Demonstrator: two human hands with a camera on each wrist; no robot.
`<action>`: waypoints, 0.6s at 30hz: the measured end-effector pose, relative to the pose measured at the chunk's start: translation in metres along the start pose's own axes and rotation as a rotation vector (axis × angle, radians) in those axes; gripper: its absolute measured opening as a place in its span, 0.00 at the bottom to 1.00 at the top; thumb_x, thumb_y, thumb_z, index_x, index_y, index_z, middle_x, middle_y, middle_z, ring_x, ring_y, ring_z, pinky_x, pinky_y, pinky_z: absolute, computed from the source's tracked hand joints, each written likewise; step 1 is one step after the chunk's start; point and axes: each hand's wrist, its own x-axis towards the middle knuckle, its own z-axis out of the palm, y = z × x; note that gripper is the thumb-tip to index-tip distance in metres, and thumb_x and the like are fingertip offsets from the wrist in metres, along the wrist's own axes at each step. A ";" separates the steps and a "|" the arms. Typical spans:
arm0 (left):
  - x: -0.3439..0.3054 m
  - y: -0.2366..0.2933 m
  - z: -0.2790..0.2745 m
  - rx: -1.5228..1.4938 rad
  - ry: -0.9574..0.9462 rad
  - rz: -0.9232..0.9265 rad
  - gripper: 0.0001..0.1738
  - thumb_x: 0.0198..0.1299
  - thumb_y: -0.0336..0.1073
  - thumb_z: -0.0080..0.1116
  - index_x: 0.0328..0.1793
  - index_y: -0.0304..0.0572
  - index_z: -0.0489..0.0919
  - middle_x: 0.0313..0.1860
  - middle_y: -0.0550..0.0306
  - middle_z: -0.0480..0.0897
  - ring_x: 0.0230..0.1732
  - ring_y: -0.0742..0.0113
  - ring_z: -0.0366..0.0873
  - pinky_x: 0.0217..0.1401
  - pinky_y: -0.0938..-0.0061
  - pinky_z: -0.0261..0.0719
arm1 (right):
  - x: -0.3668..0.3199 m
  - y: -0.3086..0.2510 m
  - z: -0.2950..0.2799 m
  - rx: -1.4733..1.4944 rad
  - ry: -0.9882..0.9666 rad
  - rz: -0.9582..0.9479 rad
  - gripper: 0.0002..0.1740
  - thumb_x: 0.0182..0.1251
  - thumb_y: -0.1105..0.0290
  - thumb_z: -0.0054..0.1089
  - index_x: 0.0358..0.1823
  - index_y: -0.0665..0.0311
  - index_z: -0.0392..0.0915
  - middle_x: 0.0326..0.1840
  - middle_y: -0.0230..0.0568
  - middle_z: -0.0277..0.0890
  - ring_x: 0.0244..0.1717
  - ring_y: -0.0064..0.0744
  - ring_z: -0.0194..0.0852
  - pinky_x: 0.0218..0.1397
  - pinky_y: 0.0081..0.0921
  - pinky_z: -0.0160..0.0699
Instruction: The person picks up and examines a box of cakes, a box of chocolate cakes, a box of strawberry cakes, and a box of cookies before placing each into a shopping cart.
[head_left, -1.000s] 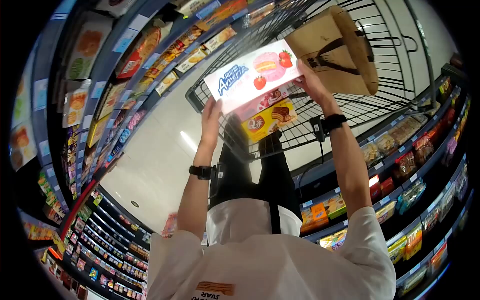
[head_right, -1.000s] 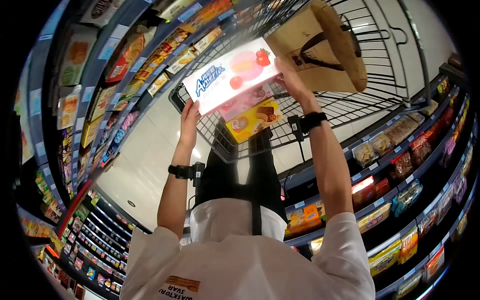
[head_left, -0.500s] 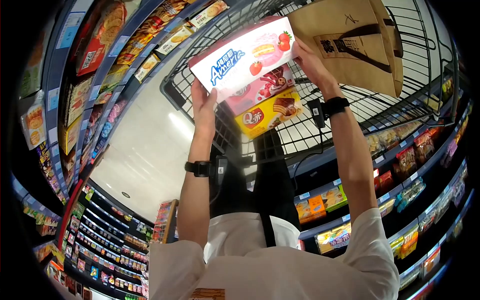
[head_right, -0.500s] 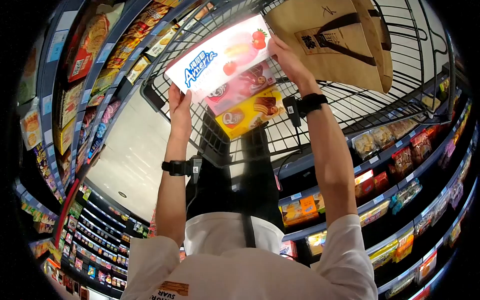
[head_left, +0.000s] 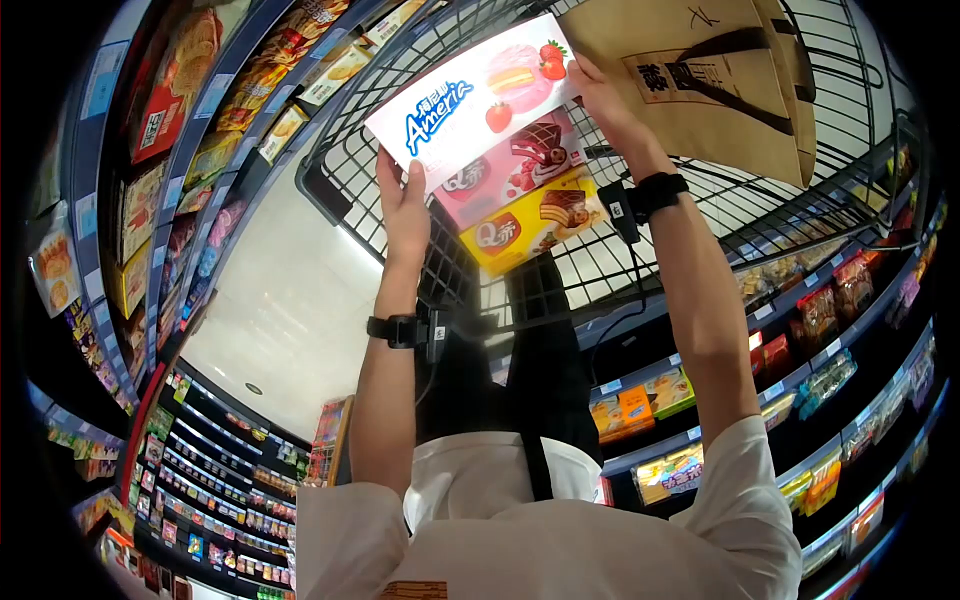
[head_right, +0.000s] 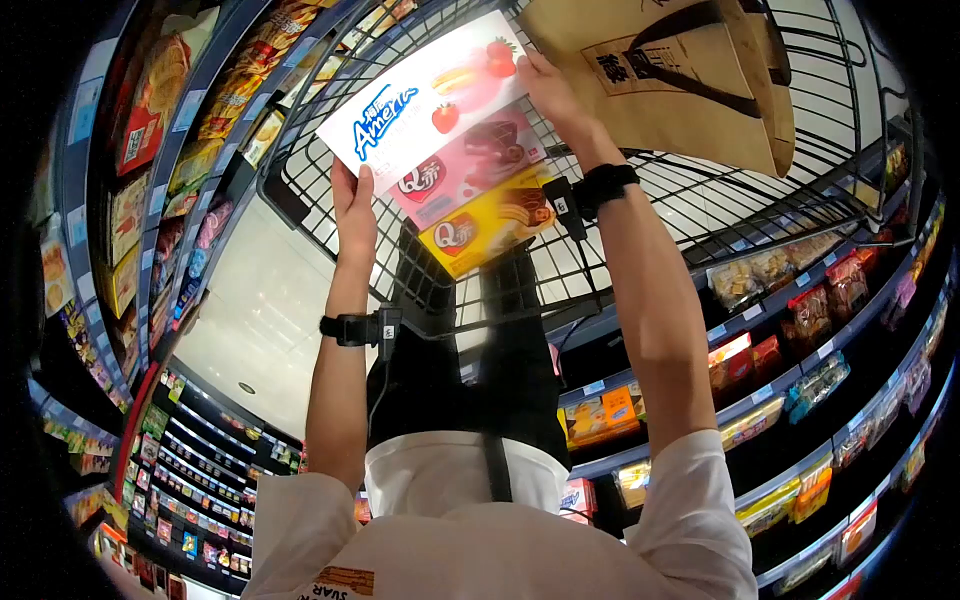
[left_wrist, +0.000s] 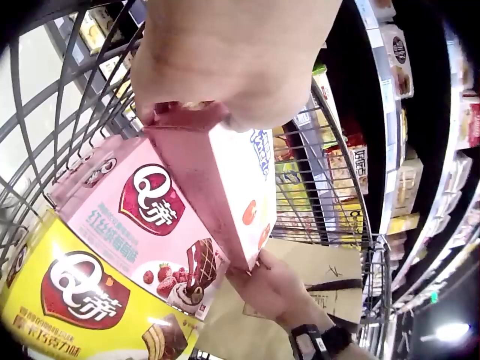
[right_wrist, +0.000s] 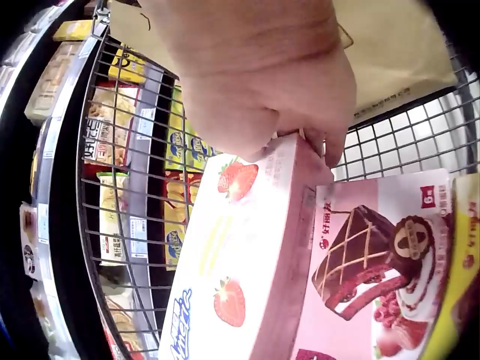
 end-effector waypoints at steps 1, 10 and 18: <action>0.001 -0.001 0.000 0.004 -0.003 0.002 0.34 0.75 0.31 0.48 0.82 0.33 0.50 0.75 0.43 0.65 0.74 0.59 0.63 0.75 0.68 0.60 | 0.001 0.000 0.001 -0.023 0.033 0.004 0.27 0.82 0.56 0.45 0.74 0.64 0.66 0.64 0.32 0.74 0.61 0.21 0.66 0.66 0.22 0.65; 0.016 -0.020 0.002 0.006 -0.021 -0.099 0.30 0.77 0.35 0.45 0.81 0.34 0.54 0.72 0.45 0.70 0.71 0.60 0.68 0.73 0.68 0.63 | 0.011 0.007 0.006 -0.045 0.033 0.031 0.23 0.80 0.56 0.45 0.65 0.64 0.73 0.55 0.35 0.79 0.55 0.25 0.71 0.60 0.25 0.70; 0.024 -0.041 -0.001 0.021 0.011 -0.256 0.28 0.79 0.43 0.45 0.78 0.38 0.60 0.69 0.51 0.73 0.66 0.66 0.71 0.69 0.71 0.66 | 0.004 -0.001 0.011 -0.054 0.016 -0.013 0.27 0.80 0.55 0.48 0.73 0.62 0.68 0.63 0.35 0.77 0.62 0.24 0.69 0.66 0.22 0.65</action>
